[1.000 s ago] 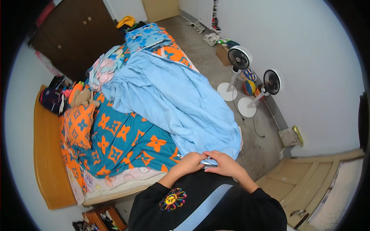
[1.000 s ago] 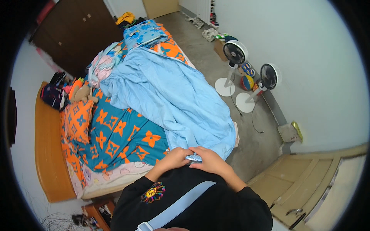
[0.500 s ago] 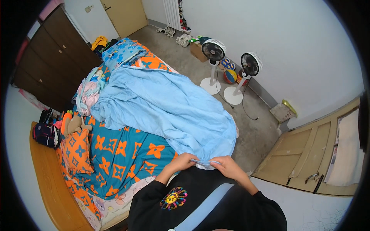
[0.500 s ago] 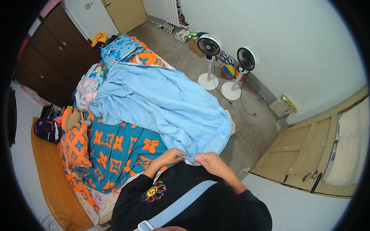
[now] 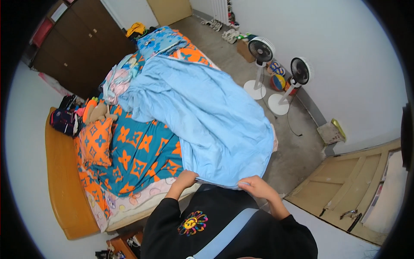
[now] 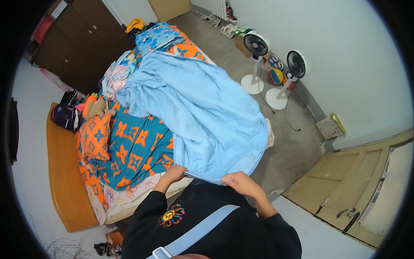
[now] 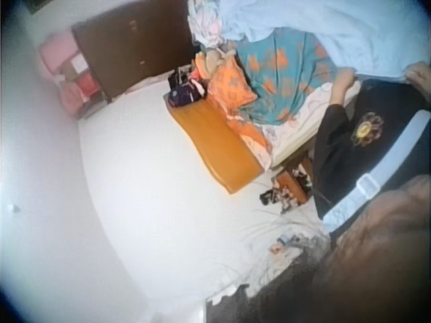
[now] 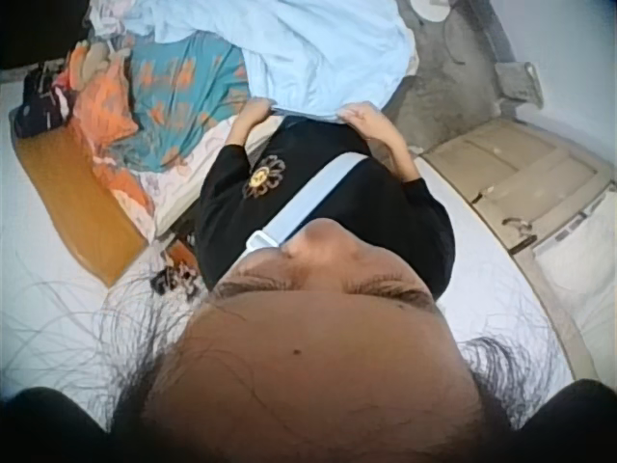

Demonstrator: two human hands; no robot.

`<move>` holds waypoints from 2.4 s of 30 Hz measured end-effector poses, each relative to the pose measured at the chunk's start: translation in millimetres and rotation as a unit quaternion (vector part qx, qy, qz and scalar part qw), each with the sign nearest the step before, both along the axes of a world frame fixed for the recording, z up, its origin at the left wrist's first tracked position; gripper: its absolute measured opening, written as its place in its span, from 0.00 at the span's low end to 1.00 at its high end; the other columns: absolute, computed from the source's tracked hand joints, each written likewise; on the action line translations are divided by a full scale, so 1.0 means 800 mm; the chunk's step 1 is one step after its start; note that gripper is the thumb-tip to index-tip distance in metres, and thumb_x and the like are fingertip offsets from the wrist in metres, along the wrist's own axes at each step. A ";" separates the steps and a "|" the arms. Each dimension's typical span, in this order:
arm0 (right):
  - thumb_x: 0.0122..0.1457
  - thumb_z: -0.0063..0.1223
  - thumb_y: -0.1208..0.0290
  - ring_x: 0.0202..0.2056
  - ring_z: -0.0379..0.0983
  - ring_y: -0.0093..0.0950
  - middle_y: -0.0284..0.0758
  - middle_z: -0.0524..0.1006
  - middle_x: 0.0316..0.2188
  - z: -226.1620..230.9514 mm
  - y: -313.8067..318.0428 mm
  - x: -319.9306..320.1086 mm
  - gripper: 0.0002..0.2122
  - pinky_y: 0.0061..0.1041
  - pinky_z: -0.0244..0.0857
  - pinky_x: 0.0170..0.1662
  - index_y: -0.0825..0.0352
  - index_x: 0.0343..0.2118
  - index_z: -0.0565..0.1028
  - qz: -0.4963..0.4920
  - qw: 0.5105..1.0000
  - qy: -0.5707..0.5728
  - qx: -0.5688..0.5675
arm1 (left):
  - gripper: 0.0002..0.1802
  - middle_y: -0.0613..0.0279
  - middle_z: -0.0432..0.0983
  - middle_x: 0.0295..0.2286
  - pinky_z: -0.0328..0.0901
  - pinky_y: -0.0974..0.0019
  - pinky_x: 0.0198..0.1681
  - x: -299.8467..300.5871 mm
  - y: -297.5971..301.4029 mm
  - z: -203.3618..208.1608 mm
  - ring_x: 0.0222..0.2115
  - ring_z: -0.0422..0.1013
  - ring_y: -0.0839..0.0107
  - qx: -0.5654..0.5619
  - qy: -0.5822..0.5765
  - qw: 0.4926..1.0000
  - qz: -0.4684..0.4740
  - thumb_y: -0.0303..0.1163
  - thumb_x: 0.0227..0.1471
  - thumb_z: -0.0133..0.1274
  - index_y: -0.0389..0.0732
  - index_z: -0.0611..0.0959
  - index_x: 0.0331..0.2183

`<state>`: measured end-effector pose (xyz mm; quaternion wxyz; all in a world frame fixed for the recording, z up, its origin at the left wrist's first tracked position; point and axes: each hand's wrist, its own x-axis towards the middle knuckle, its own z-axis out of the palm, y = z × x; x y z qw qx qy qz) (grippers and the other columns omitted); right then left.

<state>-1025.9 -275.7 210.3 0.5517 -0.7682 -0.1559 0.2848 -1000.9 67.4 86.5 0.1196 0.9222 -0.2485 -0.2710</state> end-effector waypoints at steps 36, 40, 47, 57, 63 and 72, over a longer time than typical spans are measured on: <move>0.55 0.49 0.64 0.29 0.72 0.43 0.45 0.75 0.24 -0.083 0.323 -0.147 0.11 0.34 0.65 0.33 0.67 0.32 0.77 -0.207 0.957 -0.011 -0.202 | 0.21 0.49 0.75 0.22 0.65 0.52 0.27 -0.136 0.258 0.046 0.26 0.72 0.50 -0.074 0.002 0.997 0.006 0.49 0.51 0.48 0.41 0.81 0.27; 0.55 0.51 0.67 0.37 0.72 0.36 0.43 0.75 0.35 -0.080 0.344 -0.154 0.13 0.29 0.64 0.42 0.68 0.41 0.74 -0.243 0.966 -0.058 -0.059 | 0.18 0.50 0.74 0.20 0.64 0.52 0.25 -0.117 0.221 0.082 0.24 0.71 0.50 -0.172 -0.038 0.984 -0.019 0.47 0.51 0.48 0.42 0.79 0.27; 0.48 0.59 0.72 0.48 0.66 0.39 0.44 0.68 0.47 -0.078 0.386 -0.134 0.25 0.30 0.60 0.49 0.66 0.51 0.67 -0.060 0.981 -0.183 0.000 | 0.10 0.49 0.74 0.22 0.63 0.52 0.26 -0.111 0.191 0.099 0.24 0.70 0.49 -0.246 -0.008 0.967 -0.069 0.37 0.49 0.51 0.41 0.77 0.31; 0.53 0.53 0.75 0.25 0.68 0.18 0.36 0.76 0.22 -0.084 0.364 -0.101 0.07 0.22 0.63 0.30 0.70 0.35 0.75 -0.121 0.991 -0.044 -0.030 | 0.24 0.50 0.75 0.36 0.66 0.60 0.35 -0.104 0.194 0.101 0.34 0.72 0.50 -0.287 0.119 0.951 0.014 0.31 0.46 0.56 0.43 0.70 0.47; 0.53 0.55 0.73 0.24 0.66 0.17 0.33 0.76 0.20 -0.088 0.337 -0.106 0.05 0.20 0.61 0.28 0.70 0.30 0.77 -0.128 0.992 -0.008 0.000 | 0.10 0.52 0.76 0.28 0.65 0.56 0.33 -0.077 0.206 0.036 0.31 0.71 0.51 -0.147 0.049 0.988 0.008 0.30 0.41 0.54 0.41 0.80 0.30; 0.54 0.55 0.71 0.18 0.60 0.15 0.30 0.70 0.14 -0.089 0.338 -0.103 0.07 0.18 0.55 0.22 0.70 0.28 0.78 -0.155 0.987 0.020 0.031 | 0.07 0.51 0.76 0.26 0.65 0.54 0.31 -0.058 0.315 -0.031 0.31 0.71 0.51 -0.011 -0.063 0.994 0.091 0.32 0.41 0.52 0.42 0.81 0.26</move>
